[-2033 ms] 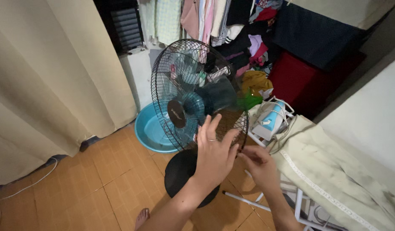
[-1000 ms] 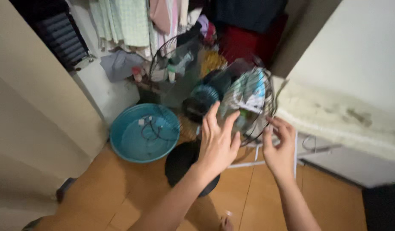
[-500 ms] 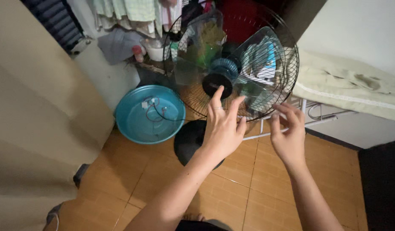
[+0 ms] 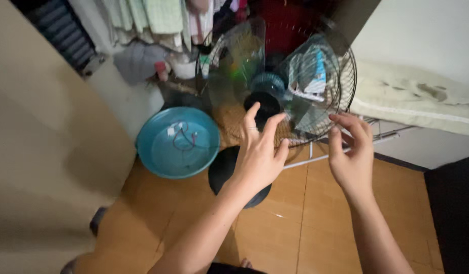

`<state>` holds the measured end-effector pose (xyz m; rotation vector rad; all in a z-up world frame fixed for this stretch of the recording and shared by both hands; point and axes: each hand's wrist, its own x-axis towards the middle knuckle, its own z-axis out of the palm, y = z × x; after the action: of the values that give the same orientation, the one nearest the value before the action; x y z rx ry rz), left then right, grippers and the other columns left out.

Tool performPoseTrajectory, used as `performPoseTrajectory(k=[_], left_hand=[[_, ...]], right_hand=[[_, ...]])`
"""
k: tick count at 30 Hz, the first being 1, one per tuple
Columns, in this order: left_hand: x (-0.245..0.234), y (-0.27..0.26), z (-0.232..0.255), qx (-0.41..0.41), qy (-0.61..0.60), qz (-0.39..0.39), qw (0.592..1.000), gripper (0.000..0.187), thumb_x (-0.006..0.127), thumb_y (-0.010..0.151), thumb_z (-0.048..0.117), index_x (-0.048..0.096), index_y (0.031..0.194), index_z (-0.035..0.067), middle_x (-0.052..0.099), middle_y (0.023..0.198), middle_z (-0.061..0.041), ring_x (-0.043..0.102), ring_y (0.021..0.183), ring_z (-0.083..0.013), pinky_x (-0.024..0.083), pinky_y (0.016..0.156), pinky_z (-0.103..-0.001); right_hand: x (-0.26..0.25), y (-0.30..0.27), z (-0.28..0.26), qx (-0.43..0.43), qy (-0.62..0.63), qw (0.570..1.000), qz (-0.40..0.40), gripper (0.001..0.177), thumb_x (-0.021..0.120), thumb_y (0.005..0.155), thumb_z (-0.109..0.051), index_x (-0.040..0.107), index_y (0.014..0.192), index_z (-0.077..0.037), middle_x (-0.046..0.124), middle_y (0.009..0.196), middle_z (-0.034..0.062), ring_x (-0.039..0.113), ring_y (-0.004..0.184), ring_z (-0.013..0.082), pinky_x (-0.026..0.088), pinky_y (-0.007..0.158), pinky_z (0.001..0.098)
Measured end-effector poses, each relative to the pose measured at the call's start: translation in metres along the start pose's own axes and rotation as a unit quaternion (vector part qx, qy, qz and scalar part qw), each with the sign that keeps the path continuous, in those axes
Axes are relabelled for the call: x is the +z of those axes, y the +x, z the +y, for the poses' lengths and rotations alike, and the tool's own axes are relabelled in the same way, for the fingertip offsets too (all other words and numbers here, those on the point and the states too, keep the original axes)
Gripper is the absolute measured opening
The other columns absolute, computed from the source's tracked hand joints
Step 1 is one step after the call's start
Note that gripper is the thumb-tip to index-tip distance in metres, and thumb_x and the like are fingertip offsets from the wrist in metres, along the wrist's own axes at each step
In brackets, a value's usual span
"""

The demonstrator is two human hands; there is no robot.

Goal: The person assembles a standing fan by attaching the front wire cage to the fan body. They align the cage, secure it with a central knob, and tighten the fastener by hand.

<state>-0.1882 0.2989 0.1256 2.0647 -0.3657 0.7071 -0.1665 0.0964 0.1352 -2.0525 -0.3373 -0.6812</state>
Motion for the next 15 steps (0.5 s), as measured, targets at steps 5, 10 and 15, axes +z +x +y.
performPoseTrajectory(k=[5,10,15], left_hand=[[-0.034,0.021,-0.021,0.019,-0.073,-0.018,0.997,0.048,0.073,0.094,0.015,0.055,0.139,0.011,0.026,0.154,-0.031,0.04,0.138,-0.0544,0.042,0.112,-0.057],[-0.086,0.048,-0.045,0.034,-0.136,-0.025,0.99,0.036,0.07,0.098,0.016,0.061,0.132,0.012,0.036,0.152,-0.025,0.054,0.133,-0.0416,0.048,0.111,-0.047],[-0.172,0.073,-0.054,0.061,-0.227,-0.033,0.971,0.02,0.066,0.106,0.015,0.066,0.125,0.01,0.064,0.137,-0.011,0.065,0.131,-0.024,0.055,0.109,-0.035]], right_hand=[[0.015,0.006,-0.047,0.039,0.021,0.997,0.061,0.02,0.056,0.111,-0.011,0.066,0.126,-0.002,0.055,0.134,0.0113,0.062,0.115,0.0167,0.057,0.097,0.0298],[0.05,0.02,-0.111,-0.001,-0.016,0.994,0.104,0.017,0.056,0.113,-0.007,0.066,0.125,0.0,0.059,0.137,0.0118,0.062,0.118,0.0159,0.055,0.096,0.0284],[0.078,0.013,-0.171,0.003,-0.024,0.985,0.17,0.017,0.054,0.108,-0.005,0.063,0.121,0.001,0.064,0.125,0.0109,0.064,0.116,0.0144,0.055,0.103,0.0277]])
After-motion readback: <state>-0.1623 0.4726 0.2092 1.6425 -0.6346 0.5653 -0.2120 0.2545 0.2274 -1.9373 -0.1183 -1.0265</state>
